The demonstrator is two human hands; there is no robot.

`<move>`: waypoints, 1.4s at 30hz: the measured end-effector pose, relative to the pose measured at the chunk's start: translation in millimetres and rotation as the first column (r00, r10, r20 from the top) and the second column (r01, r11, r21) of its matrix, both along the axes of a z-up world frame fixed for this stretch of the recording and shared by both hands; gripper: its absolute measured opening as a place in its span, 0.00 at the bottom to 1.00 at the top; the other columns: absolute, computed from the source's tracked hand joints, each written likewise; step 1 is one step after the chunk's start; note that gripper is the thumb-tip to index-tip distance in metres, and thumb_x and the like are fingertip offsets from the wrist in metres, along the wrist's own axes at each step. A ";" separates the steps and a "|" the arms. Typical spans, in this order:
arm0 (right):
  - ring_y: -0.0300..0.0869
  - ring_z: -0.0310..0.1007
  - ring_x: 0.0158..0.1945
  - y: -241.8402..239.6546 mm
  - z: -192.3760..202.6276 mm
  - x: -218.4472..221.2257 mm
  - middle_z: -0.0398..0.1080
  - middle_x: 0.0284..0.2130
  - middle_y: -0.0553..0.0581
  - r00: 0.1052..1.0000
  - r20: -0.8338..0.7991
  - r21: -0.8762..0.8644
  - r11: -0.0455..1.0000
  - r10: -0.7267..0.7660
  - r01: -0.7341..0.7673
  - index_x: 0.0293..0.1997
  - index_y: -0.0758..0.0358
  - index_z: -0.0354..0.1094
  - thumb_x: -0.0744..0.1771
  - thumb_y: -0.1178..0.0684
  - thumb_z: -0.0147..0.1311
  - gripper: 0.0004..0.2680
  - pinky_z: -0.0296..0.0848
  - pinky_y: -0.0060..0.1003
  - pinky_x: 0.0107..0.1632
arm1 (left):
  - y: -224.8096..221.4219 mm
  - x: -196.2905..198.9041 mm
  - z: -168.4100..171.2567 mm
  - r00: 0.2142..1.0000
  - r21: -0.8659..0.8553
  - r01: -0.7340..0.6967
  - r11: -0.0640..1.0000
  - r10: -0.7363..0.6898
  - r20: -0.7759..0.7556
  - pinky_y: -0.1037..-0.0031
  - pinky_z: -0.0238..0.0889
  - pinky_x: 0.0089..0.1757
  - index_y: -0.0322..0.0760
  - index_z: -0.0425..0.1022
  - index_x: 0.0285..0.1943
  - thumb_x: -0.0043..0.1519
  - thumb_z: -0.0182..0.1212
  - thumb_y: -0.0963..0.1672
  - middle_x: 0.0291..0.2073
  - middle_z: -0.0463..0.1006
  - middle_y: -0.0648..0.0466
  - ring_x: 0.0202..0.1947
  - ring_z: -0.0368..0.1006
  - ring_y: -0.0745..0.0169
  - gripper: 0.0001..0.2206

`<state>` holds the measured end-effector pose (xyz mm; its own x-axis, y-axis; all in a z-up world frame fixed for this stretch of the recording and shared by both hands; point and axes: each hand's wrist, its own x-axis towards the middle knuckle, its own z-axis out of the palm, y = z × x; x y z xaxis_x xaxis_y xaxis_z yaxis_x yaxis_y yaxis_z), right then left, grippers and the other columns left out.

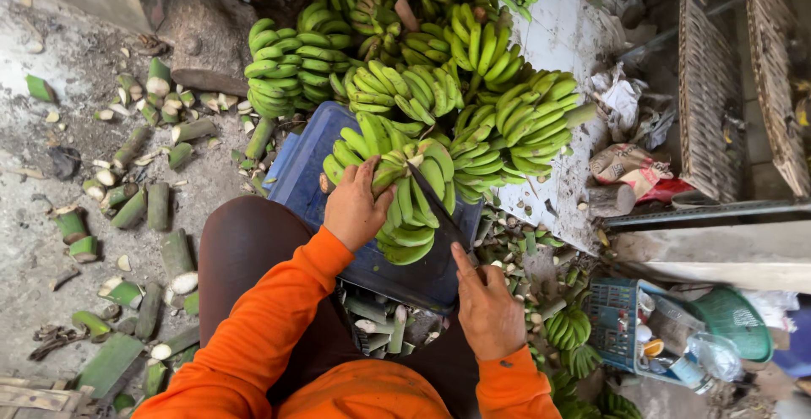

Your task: The person uses a knife to cut green banana bunches into clusters, removing them from the main stalk. They place the clusters on a blue crate and discard the stalks onto the floor.

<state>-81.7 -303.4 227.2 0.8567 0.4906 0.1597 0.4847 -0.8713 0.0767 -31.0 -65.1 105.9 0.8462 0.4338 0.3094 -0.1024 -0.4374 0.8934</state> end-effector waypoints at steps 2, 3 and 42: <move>0.46 0.70 0.24 -5.9 -3.7 -3.2 0.65 0.31 0.52 0.999 -0.034 0.003 1.000 -0.016 0.016 0.69 0.35 0.62 0.67 0.52 0.55 0.20 0.74 0.44 0.26 | -5.8 -1.3 7.0 1.000 0.042 -0.014 0.999 0.014 0.002 0.56 0.70 0.41 0.32 0.67 0.67 0.60 0.66 0.47 0.47 0.75 0.40 0.43 0.74 0.37 0.27; 0.46 0.70 0.24 -7.9 -4.9 -4.3 0.65 0.31 0.52 0.998 -0.051 0.004 1.000 -0.022 0.022 0.69 0.35 0.62 0.67 0.52 0.55 0.21 0.74 0.44 0.26 | -8.3 -2.1 9.2 1.000 0.063 -0.023 0.998 0.023 0.003 0.57 0.71 0.41 0.31 0.66 0.67 0.60 0.65 0.47 0.47 0.75 0.40 0.43 0.74 0.37 0.27; 0.31 0.59 0.20 -103.3 -0.2 45.2 0.69 0.26 0.46 0.672 -0.724 0.630 0.546 0.156 0.552 0.54 0.58 0.70 0.66 0.45 0.56 0.14 0.61 0.29 0.24 | 36.0 4.0 93.3 0.536 -0.449 0.716 0.534 -0.833 -0.137 0.73 0.70 0.45 0.31 0.75 0.62 0.57 0.70 0.47 0.43 0.83 0.48 0.41 0.74 0.66 0.25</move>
<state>-36.5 -406.7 226.9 0.9252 0.2701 -0.2664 -0.1177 -0.4633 -0.8784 -27.0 -29.1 199.3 0.9024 -0.4293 -0.0376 0.0315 -0.0213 0.9993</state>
